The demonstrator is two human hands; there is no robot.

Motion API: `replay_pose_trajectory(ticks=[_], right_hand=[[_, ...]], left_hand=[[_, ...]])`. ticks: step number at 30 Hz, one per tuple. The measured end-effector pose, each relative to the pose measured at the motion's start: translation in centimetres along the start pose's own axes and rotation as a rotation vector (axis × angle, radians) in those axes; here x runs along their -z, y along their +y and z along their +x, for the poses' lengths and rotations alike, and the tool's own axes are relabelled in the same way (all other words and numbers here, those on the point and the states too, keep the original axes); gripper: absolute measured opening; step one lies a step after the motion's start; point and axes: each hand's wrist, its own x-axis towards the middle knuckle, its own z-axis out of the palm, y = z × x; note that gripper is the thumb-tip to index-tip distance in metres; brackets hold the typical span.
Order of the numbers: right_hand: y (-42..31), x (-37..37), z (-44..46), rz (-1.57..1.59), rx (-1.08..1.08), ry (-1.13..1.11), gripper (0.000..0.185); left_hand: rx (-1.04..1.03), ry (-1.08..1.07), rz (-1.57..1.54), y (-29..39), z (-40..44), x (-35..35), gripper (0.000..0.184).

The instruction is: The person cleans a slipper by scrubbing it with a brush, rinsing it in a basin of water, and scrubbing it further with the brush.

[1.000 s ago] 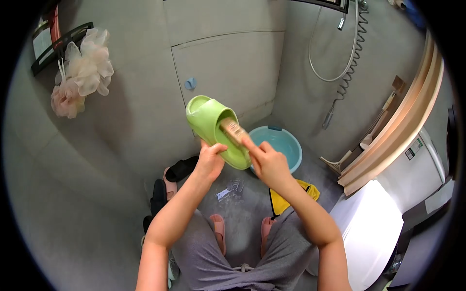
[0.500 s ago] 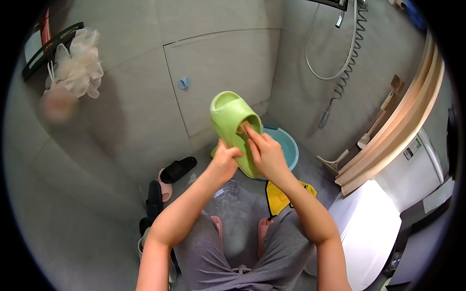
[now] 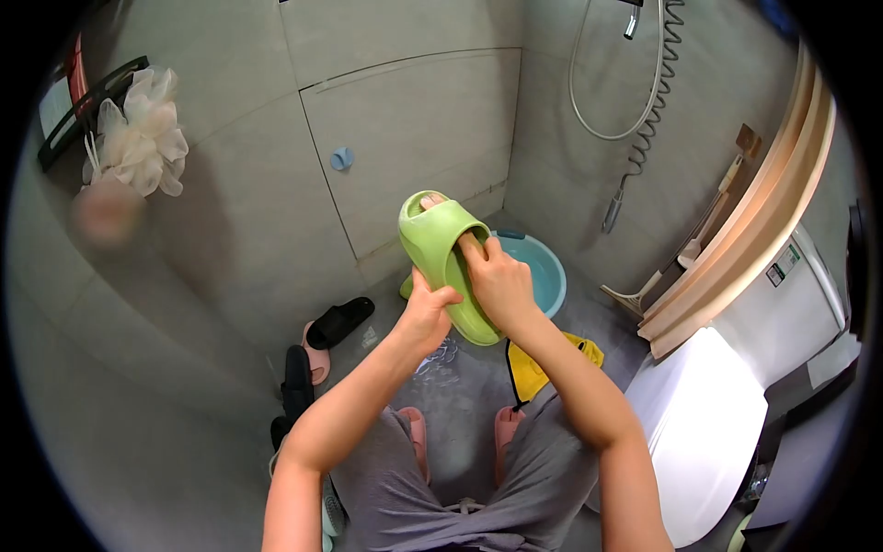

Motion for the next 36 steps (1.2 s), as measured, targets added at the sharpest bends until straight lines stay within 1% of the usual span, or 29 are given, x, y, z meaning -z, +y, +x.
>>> replay_pose_trajectory(ticks=[1,2,4,6,8,10,11,12,13,14,15,18,20,21,22,23,24,25,26,27,28,29,30,31,32,33,34,36], right_hand=[[-0.2,-0.1,-0.2,-0.025,0.003,0.008,0.057],[-0.5,0.0,-0.8,-0.028,0.005,0.007,0.057],[-2.4,1.3,-1.8,0.001,-0.091,-0.095,0.050],[-2.7,1.1,-2.8,0.041,-0.055,-0.089,0.050],[-2.6,1.3,-2.8,0.063,-0.022,-0.087,0.049],[-1.7,1.1,-1.4,0.031,-0.093,-0.003,0.045],[-0.8,0.6,-1.4,0.043,-0.094,0.010,0.044],[-0.2,0.8,-1.2,0.056,-0.092,0.020,0.044],[0.0,1.2,-1.5,0.055,-0.084,0.017,0.044],[0.1,1.9,-2.3,0.024,-0.051,-0.047,0.045],[0.0,2.8,-3.0,-0.006,-0.020,-0.111,0.047],[1.1,4.7,-4.4,0.084,0.059,-0.130,0.048],[2.2,6.1,-3.7,0.083,0.060,-0.137,0.049],[2.9,6.5,-3.1,0.167,0.058,-0.022,0.049],[3.7,6.7,-2.8,0.250,0.055,0.092,0.050],[4.5,6.8,-2.8,0.254,0.000,0.082,0.052],[4.9,6.5,-3.1,0.252,-0.004,0.081,0.052],[5.3,6.0,-3.4,0.230,-0.019,0.081,0.052],[5.7,5.4,-3.6,0.209,-0.034,0.083,0.052],[5.9,4.6,-3.8,0.210,0.046,0.105,0.052],[5.6,4.3,-3.9,0.209,0.035,0.107,0.052],[5.3,4.0,-3.8,0.149,0.017,0.098,0.052],[5.0,3.8,-3.6,0.089,0.000,0.086,0.052],[5.2,3.0,-3.3,0.072,-0.064,0.112,0.054],[5.0,3.1,-3.3,0.068,-0.067,0.114,0.054],[4.6,3.2,-3.3,0.106,-0.032,0.120,0.053],[4.2,3.4,-3.3,0.145,0.006,0.126,0.053],[3.9,3.4,-3.7,0.188,0.031,0.100,0.052]], left_hand=[[0.006,0.016,0.027,0.1,0.1,0.2,0.090],[0.009,0.032,0.050,0.1,0.4,0.5,0.088],[-0.023,0.048,0.031,0.7,0.9,1.4,0.085],[-0.095,0.057,0.036,2.0,1.4,2.3,0.079],[-0.064,0.065,0.065,2.0,0.8,2.2,0.081],[-0.013,-0.009,0.088,0.8,-0.3,1.3,0.084],[0.035,-0.044,0.077,0.5,-0.7,0.7,0.086],[0.033,-0.042,0.073,0.6,-0.6,0.8,0.086],[0.026,-0.016,0.134,0.9,-0.2,1.1,0.085],[0.018,0.013,0.196,1.4,0.2,1.5,0.083],[0.004,0.072,0.235,2.1,0.6,2.1,0.080],[-0.057,0.179,0.333,4.8,1.8,5.2,0.069],[-0.097,0.217,0.452,6.0,1.8,7.2,0.059],[-0.144,0.253,0.509,6.2,1.7,7.9,0.043],[-0.138,0.252,0.509,6.4,1.6,8.5,0.043],[-0.097,0.217,0.634,6.5,1.5,9.1,0.038],[-0.057,0.179,0.760,6.6,1.3,9.1,0.034],[-0.076,0.163,0.846,6.2,0.9,8.8,0.031],[-0.117,0.099,0.863,5.8,0.7,8.6,0.033],[-0.189,0.083,0.984,5.5,0.4,7.9,0.033],[-0.261,0.065,1.105,5.2,0.0,7.0,0.034],[-0.231,0.047,1.158,5.2,-0.4,6.2,0.040],[-0.222,0.041,1.159,4.9,-0.7,5.8,0.040],[-0.314,-0.007,1.270,4.4,-0.9,5.4,0.041],[-0.414,-0.056,1.380,4.1,-0.9,5.1,0.041],[-0.461,-0.039,1.394,3.7,-0.9,4.8,0.044],[-0.465,-0.042,1.392,3.7,-0.7,4.6,0.044],[-0.461,0.072,1.540,3.8,-0.8,4.2,0.047]])
